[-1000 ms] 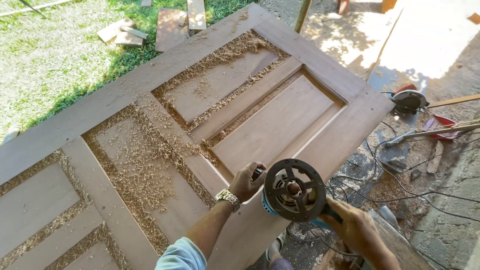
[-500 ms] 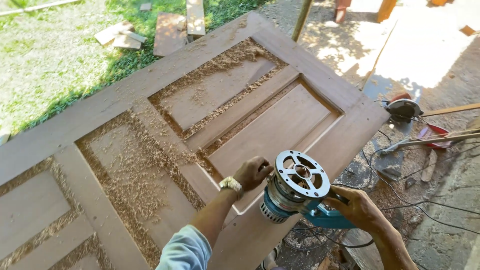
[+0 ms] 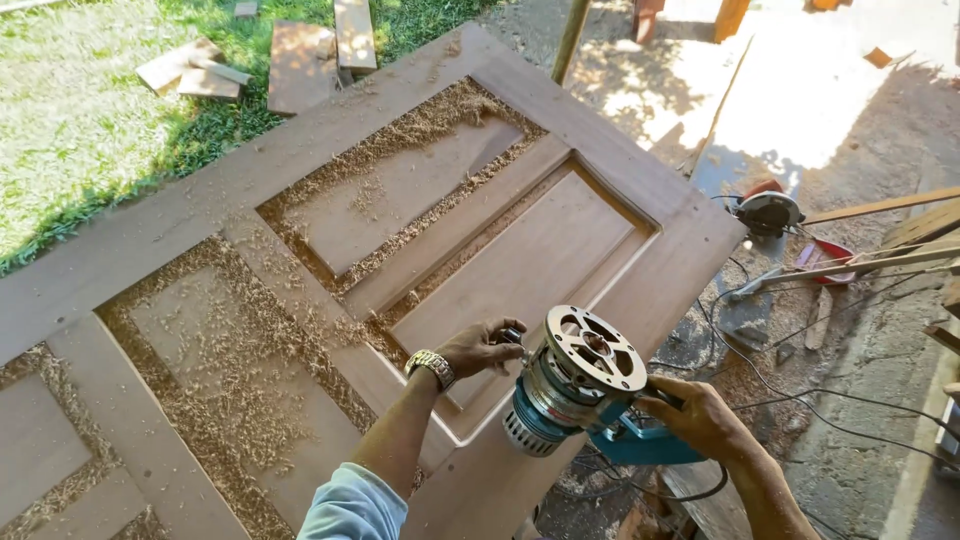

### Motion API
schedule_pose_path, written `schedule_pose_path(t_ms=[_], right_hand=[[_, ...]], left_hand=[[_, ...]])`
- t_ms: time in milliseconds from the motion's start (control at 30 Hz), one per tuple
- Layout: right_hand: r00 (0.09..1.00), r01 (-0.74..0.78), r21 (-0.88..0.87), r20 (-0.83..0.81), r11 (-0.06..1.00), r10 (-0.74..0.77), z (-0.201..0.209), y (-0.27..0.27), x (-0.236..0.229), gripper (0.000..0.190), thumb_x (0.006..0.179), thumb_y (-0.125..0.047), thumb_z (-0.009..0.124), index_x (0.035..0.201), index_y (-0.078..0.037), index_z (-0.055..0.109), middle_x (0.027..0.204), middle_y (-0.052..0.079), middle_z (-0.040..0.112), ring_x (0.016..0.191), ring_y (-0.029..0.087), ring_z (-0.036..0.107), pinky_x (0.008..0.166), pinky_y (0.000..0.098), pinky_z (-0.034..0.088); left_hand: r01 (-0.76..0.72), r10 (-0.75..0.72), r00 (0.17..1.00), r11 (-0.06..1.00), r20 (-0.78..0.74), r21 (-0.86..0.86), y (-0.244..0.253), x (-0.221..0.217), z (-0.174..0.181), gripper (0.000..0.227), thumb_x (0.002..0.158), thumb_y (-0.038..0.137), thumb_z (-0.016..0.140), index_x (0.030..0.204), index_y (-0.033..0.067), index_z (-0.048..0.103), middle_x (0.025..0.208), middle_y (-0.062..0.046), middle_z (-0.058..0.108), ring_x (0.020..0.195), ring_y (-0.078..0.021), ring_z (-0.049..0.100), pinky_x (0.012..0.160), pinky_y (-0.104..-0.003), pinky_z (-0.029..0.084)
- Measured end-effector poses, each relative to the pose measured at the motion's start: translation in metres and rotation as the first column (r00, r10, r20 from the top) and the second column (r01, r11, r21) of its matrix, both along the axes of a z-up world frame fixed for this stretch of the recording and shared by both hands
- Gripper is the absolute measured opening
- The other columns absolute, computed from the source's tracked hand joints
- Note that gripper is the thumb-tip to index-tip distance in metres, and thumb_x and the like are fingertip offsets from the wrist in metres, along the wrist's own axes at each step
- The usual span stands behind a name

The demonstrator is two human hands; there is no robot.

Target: Using a handheld power router to carve decorative panels into a wooden door.

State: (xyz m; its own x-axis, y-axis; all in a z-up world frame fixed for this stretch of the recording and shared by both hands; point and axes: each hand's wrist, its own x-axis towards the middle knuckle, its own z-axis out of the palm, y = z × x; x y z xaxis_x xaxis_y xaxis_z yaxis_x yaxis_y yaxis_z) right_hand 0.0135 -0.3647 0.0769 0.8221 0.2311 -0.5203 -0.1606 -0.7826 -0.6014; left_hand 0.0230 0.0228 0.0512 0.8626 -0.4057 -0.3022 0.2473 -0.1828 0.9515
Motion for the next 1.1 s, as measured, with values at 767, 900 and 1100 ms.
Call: schedule_pose_path(t_ms=[767, 900, 1100], right_hand=[[0.997, -0.047, 0.022, 0.064, 0.999, 0.045, 0.008, 0.015, -0.008, 0.05, 0.081, -0.033, 0.076, 0.128, -0.016, 0.071, 0.103, 0.01, 0.085, 0.088, 0.018, 0.08, 0.076, 0.0371, 0.066], [0.996, -0.064, 0.021, 0.062, 0.998, 0.063, 0.016, 0.021, -0.007, 0.049, 0.082, -0.034, 0.075, 0.128, -0.016, 0.072, 0.101, 0.009, 0.085, 0.086, 0.019, 0.08, 0.075, 0.0374, 0.066], [0.994, -0.083, -0.004, 0.073, 0.997, 0.083, 0.012, 0.018, -0.005, 0.05, 0.083, -0.036, 0.074, 0.129, -0.017, 0.071, 0.101, 0.009, 0.085, 0.081, 0.019, 0.081, 0.073, 0.0378, 0.066]], left_hand=[[-0.194, 0.126, 0.905, 0.972, -0.407, -0.131, 0.014, -0.013, 0.029, 0.04, 0.086, 0.051, 0.076, 0.112, 0.0226, 0.065, 0.099, 0.003, 0.074, 0.082, -0.0138, 0.073, 0.07, -0.031, 0.065], [-0.093, 0.124, 0.973, 0.983, -0.195, 0.158, 0.01, -0.004, -0.051, 0.087, 0.09, 0.08, 0.053, 0.101, -0.0039, 0.074, 0.086, -0.017, 0.074, 0.065, -0.0224, 0.064, 0.058, -0.034, 0.056], [-0.194, 0.214, 0.925, 0.976, -0.313, 0.094, 0.015, -0.006, -0.028, 0.064, 0.078, 0.081, 0.043, 0.099, 0.0258, 0.067, 0.089, 0.012, 0.067, 0.067, -0.0094, 0.068, 0.067, -0.041, 0.061]])
